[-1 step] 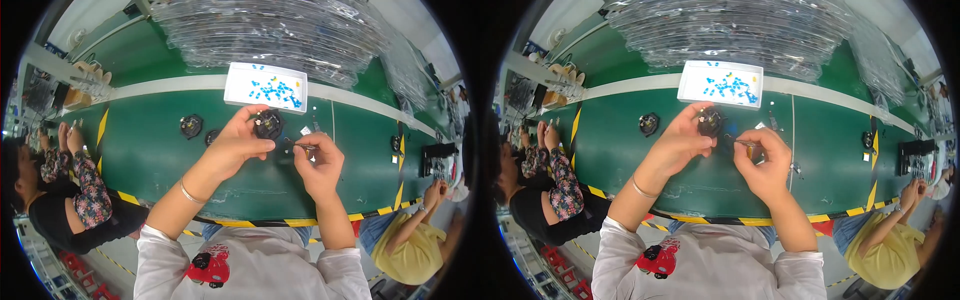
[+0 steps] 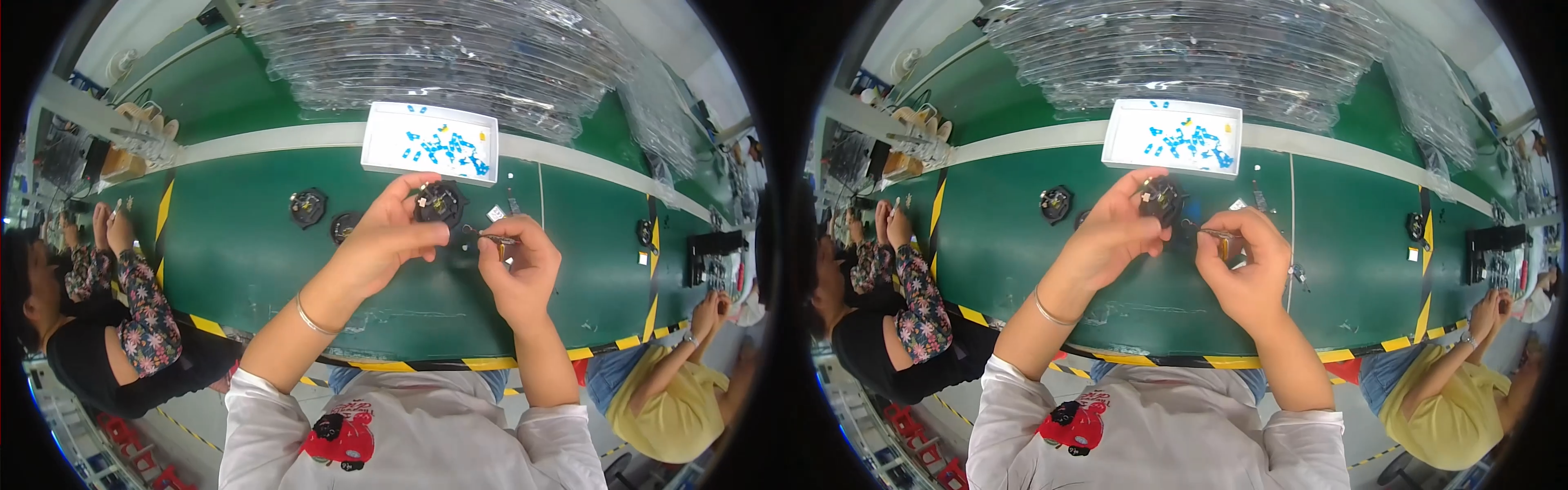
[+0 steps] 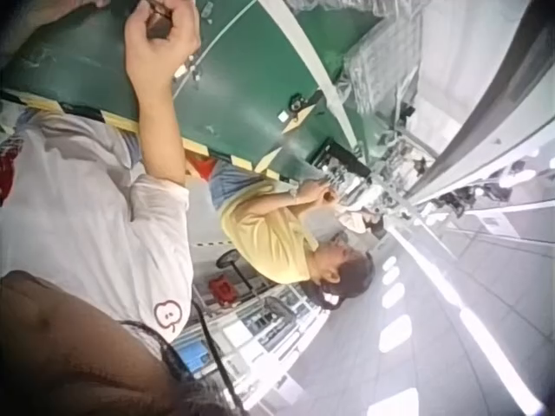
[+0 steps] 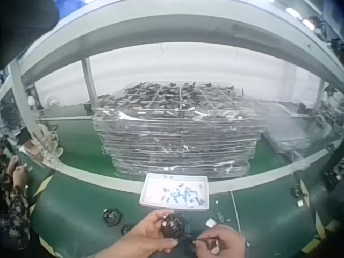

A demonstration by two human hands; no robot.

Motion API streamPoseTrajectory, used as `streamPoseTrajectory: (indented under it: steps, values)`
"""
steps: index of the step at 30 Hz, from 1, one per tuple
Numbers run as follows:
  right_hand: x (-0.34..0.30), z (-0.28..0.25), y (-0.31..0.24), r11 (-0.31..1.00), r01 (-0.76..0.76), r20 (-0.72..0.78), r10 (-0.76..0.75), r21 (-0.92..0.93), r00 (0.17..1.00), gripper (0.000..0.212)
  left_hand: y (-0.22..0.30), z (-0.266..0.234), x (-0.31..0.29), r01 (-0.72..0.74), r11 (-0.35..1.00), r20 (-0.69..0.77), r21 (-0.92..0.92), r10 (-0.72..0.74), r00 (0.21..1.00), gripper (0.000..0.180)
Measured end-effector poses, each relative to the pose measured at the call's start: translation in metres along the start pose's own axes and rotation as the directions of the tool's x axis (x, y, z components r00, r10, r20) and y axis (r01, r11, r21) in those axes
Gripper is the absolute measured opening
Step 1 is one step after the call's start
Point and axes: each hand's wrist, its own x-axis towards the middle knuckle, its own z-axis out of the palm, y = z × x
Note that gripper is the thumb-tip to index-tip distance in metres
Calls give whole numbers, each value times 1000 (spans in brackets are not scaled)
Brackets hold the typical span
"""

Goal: The person assembles electronic components by hand, placing circuit boards and wires into a housing on an assembly line.

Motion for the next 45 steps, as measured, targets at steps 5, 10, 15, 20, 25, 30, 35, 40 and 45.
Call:
streamPoseTrajectory:
  steps: [5,10,15,20,25,30,35,40,45]
  values:
    - [1,-1,-3,1000,11,-27,-11,-1,1000,13,-17,-2,-1,45,998,-156,36,-39,987,25]
    - [0,7,-2,954,208,-1,-213,-214,977,14,-23,2,-7,-22,996,-187,84,37,982,15]
    - [1,15,-4,863,335,3,-360,-378,933,16,-23,17,-14,-100,984,-147,144,122,982,25]
    - [0,17,-6,851,347,15,-371,-394,928,15,-26,16,-17,-156,970,-119,187,179,977,28]
    - [1,20,-4,820,411,44,-430,-398,902,15,-26,18,-19,-189,947,-145,260,232,962,27]
    - [2,20,-3,804,441,74,-451,-400,890,16,-29,16,-20,-217,898,-129,383,284,950,24]
    - [3,21,-3,807,431,79,-439,-403,895,17,-29,16,-20,-231,862,-112,451,311,944,24]
    - [3,21,-4,794,426,89,-433,-433,897,18,-29,15,-21,-260,874,-95,411,325,941,24]
    - [2,22,-3,782,432,95,-440,-449,893,19,-29,12,-21,-285,863,-51,418,335,941,24]
